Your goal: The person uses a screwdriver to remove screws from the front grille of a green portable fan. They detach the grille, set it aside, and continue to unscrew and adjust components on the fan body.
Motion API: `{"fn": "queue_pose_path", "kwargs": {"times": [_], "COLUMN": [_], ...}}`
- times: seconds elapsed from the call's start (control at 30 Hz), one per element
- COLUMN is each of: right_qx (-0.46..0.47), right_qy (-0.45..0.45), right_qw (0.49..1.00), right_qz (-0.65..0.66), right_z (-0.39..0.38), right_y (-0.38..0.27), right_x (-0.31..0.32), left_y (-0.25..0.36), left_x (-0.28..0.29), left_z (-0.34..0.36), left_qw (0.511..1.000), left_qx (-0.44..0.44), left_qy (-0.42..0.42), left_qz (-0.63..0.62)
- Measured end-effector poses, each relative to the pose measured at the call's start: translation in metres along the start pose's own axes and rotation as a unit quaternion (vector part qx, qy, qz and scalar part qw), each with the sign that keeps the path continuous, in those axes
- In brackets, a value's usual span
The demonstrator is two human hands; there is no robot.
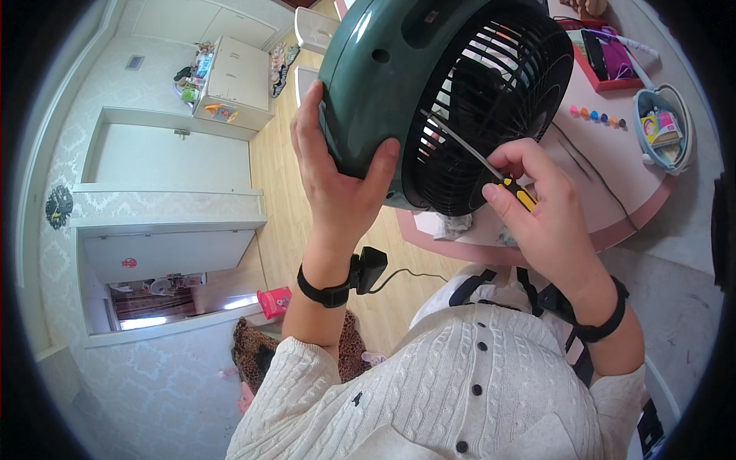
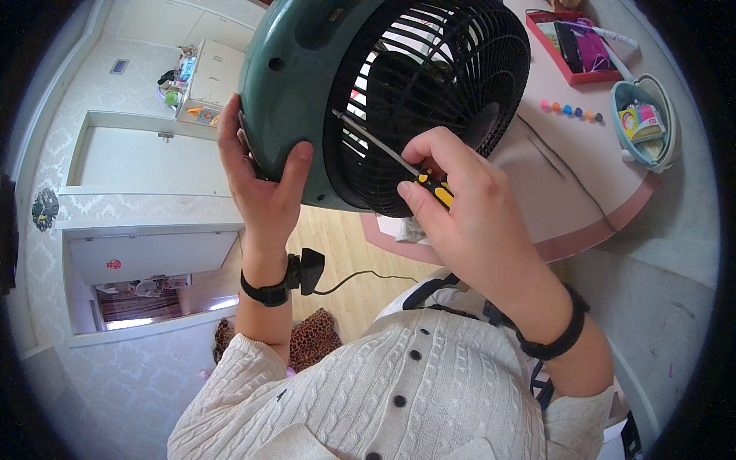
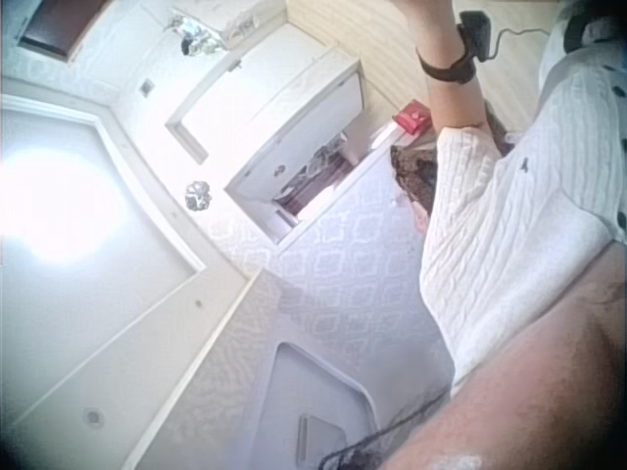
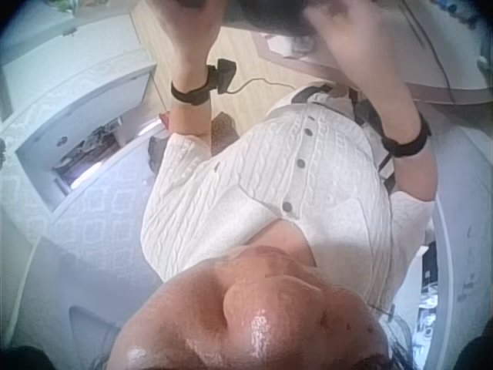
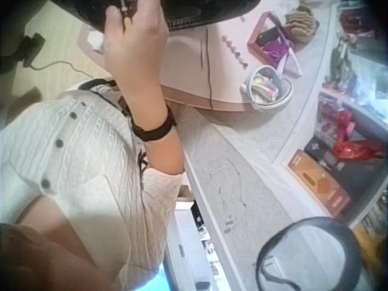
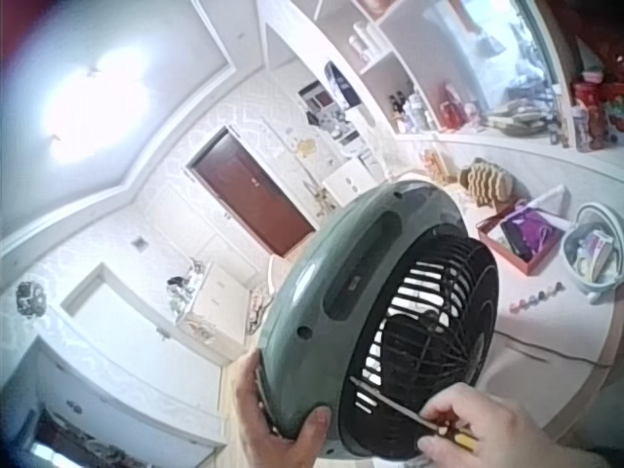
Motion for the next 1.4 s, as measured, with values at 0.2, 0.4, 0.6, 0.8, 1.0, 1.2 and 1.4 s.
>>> {"fn": "queue_pose_path", "kwargs": {"times": [0.2,0.4,0.6,0.8,1.0,1.2,1.4], "right_qx": [0.027,0.104,0.048,0.119,0.174,-0.016,-0.342], "right_qy": [-0.011,0.022,0.0,0.037,0.042,-0.029,-0.147], "right_qw": [0.999,0.974,0.975,0.96,0.934,0.987,0.89], "right_qz": [-0.035,-0.2,-0.215,-0.25,-0.31,-0.158,0.264], "right_z": [0.003,0.0,0.001,0.006,0.005,0.015,0.022], "right_y": [-0.005,-0.016,-0.019,-0.031,-0.039,-0.022,0.001], "right_x": [0.003,0.004,0.003,0.005,0.005,0.011,0.009], "left_y": [0.0,0.003,0.006,0.01,0.008,0.006,0.004], "left_x": [-0.001,0.0,-0.001,0.0,-0.001,-0.001,0.0], "left_z": [0.0,0.0,0.003,0.001,0.001,0.0,0.001], "left_qw": [1.0,1.0,0.998,0.996,0.995,0.994,0.991], "left_qx": [0.013,0.019,-0.048,-0.075,-0.079,-0.09,-0.104], "left_qy": [0.003,0.005,0.025,0.036,0.055,0.064,0.076], "left_qz": [-0.01,0.006,0.023,0.04,0.022,0.025,0.022]}}
Point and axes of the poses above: each hand's wrist, its own z-axis towards the middle knuckle, its own x-axis out of the back of the hand, y = z × x, the point moved 4 cm from there along z, towards the middle knuckle, and after that the axes turned 8 degrees about y, right-handed, at the moved point
